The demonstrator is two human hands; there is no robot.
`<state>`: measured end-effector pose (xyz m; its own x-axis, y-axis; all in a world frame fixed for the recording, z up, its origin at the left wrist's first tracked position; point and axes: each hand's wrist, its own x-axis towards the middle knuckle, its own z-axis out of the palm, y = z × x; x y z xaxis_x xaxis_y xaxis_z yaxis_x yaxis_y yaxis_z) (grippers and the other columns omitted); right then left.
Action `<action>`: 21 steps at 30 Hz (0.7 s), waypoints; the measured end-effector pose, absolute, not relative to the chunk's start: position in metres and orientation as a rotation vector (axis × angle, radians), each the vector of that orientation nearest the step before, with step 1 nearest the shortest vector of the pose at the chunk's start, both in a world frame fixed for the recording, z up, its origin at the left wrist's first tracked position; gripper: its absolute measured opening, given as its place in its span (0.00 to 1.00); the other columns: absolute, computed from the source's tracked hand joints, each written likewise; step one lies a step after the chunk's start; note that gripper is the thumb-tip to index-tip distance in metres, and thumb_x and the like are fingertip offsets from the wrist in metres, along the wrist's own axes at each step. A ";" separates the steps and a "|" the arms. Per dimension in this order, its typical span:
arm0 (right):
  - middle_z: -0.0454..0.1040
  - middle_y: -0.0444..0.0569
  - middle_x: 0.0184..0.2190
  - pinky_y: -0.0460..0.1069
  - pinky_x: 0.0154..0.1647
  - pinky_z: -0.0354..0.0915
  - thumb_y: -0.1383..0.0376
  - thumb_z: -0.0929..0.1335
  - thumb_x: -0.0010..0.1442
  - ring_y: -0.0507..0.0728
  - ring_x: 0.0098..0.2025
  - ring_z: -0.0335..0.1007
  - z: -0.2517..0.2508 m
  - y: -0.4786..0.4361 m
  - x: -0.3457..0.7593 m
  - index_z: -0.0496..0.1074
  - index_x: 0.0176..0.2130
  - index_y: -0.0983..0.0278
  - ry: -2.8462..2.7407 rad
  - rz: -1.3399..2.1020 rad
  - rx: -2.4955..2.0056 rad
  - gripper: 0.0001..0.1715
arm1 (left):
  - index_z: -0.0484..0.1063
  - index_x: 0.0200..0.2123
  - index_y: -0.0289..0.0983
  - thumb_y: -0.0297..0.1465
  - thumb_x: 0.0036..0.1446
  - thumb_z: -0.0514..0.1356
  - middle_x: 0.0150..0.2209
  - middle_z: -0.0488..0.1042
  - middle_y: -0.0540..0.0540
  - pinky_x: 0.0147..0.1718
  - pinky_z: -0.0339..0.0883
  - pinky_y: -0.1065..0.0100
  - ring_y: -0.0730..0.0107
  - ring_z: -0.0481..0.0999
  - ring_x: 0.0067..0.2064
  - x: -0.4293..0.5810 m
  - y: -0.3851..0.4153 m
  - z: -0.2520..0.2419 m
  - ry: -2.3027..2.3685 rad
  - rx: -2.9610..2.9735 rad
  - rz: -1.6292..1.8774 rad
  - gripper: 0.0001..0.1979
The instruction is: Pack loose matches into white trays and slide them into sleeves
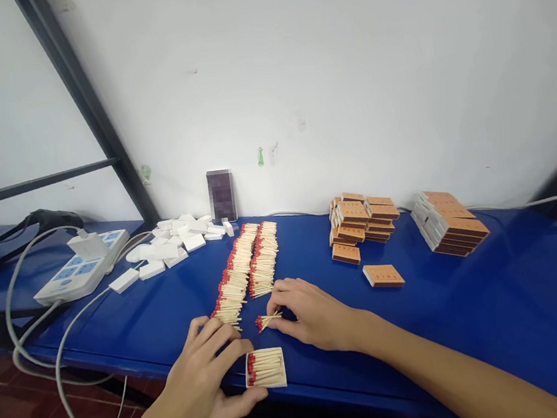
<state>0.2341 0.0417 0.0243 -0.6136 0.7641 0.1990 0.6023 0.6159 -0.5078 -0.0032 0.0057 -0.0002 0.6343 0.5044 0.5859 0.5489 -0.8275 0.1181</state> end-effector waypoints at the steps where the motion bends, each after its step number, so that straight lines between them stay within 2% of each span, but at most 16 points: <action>1: 0.72 0.46 0.36 0.50 0.44 0.58 0.60 0.65 0.67 0.54 0.40 0.66 0.024 0.042 0.234 0.73 0.37 0.62 -2.442 0.556 -1.081 0.10 | 0.71 0.38 0.37 0.44 0.57 0.64 0.35 0.72 0.46 0.42 0.56 0.58 0.60 0.67 0.38 -0.003 0.006 0.000 -0.893 -2.776 -0.961 0.16; 7: 0.74 0.46 0.35 0.54 0.47 0.55 0.57 0.63 0.69 0.55 0.38 0.67 0.028 0.039 0.233 0.77 0.39 0.59 -2.493 0.527 -1.148 0.15 | 0.71 0.38 0.37 0.44 0.56 0.64 0.34 0.72 0.47 0.42 0.56 0.58 0.61 0.68 0.38 -0.003 0.006 0.000 -0.893 -2.782 -0.954 0.17; 11: 0.73 0.48 0.37 0.53 0.47 0.58 0.58 0.62 0.70 0.55 0.40 0.67 0.031 0.036 0.233 0.78 0.42 0.59 -2.526 0.536 -1.145 0.16 | 0.71 0.39 0.37 0.45 0.57 0.63 0.34 0.71 0.46 0.42 0.57 0.58 0.61 0.68 0.38 -0.003 0.005 0.001 -0.880 -2.773 -0.953 0.17; 16: 0.72 0.49 0.39 0.49 0.43 0.64 0.62 0.63 0.69 0.54 0.41 0.68 0.026 0.038 0.234 0.75 0.39 0.63 -2.477 0.579 -1.053 0.13 | 0.71 0.38 0.37 0.45 0.58 0.63 0.34 0.72 0.46 0.42 0.57 0.58 0.60 0.68 0.38 -0.003 0.005 0.000 -0.891 -2.775 -0.941 0.17; 21: 0.73 0.49 0.37 0.50 0.43 0.65 0.61 0.62 0.70 0.56 0.41 0.69 0.018 0.040 0.236 0.74 0.39 0.63 -2.496 0.464 -1.018 0.13 | 0.71 0.38 0.37 0.46 0.57 0.63 0.35 0.72 0.46 0.42 0.57 0.58 0.60 0.68 0.38 -0.003 0.005 0.000 -0.889 -2.769 -0.943 0.17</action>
